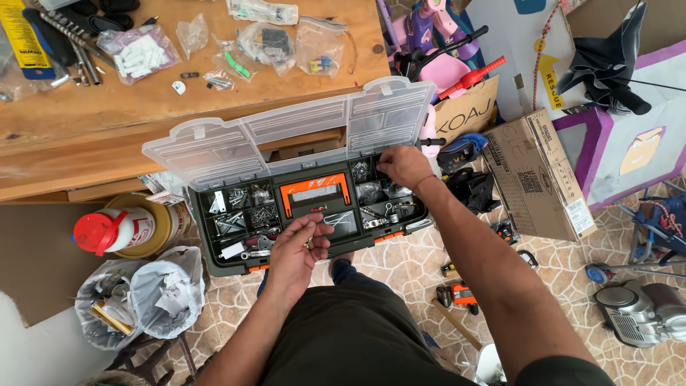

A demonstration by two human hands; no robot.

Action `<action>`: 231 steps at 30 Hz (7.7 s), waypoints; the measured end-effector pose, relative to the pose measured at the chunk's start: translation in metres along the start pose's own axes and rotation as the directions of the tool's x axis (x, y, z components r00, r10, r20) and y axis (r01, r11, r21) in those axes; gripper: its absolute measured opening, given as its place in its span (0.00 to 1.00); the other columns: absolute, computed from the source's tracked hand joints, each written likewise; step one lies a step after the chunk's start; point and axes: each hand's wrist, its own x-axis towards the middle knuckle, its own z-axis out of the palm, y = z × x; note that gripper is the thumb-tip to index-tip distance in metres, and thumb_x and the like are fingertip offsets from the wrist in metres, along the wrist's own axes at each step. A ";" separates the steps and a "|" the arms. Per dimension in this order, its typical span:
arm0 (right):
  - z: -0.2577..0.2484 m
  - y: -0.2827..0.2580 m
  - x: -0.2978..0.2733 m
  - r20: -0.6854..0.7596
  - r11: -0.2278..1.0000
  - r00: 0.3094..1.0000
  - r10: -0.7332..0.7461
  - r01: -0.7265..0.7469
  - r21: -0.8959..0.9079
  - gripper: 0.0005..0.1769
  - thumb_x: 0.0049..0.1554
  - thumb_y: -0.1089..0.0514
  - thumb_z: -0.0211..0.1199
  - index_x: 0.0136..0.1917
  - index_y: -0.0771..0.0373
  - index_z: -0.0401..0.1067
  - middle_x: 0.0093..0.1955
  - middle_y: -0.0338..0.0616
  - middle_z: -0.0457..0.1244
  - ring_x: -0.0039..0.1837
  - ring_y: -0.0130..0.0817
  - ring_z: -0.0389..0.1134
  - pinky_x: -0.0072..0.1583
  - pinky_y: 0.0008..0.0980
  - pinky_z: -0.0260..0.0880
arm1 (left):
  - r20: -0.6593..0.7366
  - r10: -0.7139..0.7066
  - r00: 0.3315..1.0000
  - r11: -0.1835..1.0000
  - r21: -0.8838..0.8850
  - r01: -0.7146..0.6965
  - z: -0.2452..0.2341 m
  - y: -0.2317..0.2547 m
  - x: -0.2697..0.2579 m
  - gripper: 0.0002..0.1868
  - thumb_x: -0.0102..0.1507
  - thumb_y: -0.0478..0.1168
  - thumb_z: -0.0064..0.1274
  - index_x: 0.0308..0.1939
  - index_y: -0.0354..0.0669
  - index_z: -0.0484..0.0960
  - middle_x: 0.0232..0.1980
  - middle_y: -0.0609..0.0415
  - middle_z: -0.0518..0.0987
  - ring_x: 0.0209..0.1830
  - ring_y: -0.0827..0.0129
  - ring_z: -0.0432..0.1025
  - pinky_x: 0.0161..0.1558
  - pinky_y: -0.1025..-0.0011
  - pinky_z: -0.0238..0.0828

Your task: Search through a toolbox and inspect small components

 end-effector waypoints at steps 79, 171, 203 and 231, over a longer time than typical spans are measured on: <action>-0.042 -0.016 -0.039 0.459 0.680 0.879 0.128 -0.415 0.605 0.10 0.49 0.56 0.53 0.44 0.60 0.70 0.20 0.43 0.50 0.21 0.23 0.44 0.24 0.17 0.39 | 0.022 -0.103 0.994 0.991 0.085 0.101 0.007 -0.007 -0.003 0.18 0.58 0.30 0.36 0.52 0.29 0.68 0.46 0.33 0.74 0.37 0.53 0.74 0.37 0.67 0.74; 0.066 -0.156 -0.142 -0.311 0.469 0.628 -0.713 0.757 0.455 0.10 0.43 0.62 0.66 0.42 0.60 0.74 0.37 0.43 0.67 0.41 0.39 0.69 0.43 0.32 0.69 | -0.011 -0.024 1.000 0.998 0.051 0.025 -0.087 0.035 -0.047 0.13 0.54 0.29 0.53 0.41 0.25 0.75 0.16 0.59 0.58 0.09 0.87 0.49 0.06 0.90 0.41; 0.060 -0.132 -0.134 0.358 -0.066 0.934 -0.006 -0.358 0.931 0.12 0.51 0.57 0.54 0.49 0.61 0.69 0.40 0.51 0.65 0.26 0.23 0.51 0.29 0.17 0.49 | -0.274 0.048 0.961 0.990 0.138 -0.010 -0.108 0.037 0.035 0.16 0.59 0.42 0.46 0.44 0.33 0.74 0.24 0.49 0.72 0.13 0.74 0.62 0.10 0.82 0.57; 0.050 -0.054 -0.120 0.163 0.189 0.970 0.181 -0.197 0.962 0.07 0.48 0.61 0.60 0.41 0.66 0.70 0.25 0.48 0.60 0.19 0.18 0.44 0.23 0.14 0.38 | 0.001 0.016 1.000 0.997 -0.081 -0.016 -0.035 0.024 0.002 0.20 0.55 0.27 0.41 0.52 0.33 0.70 0.49 0.32 0.72 0.47 0.47 0.70 0.46 0.59 0.69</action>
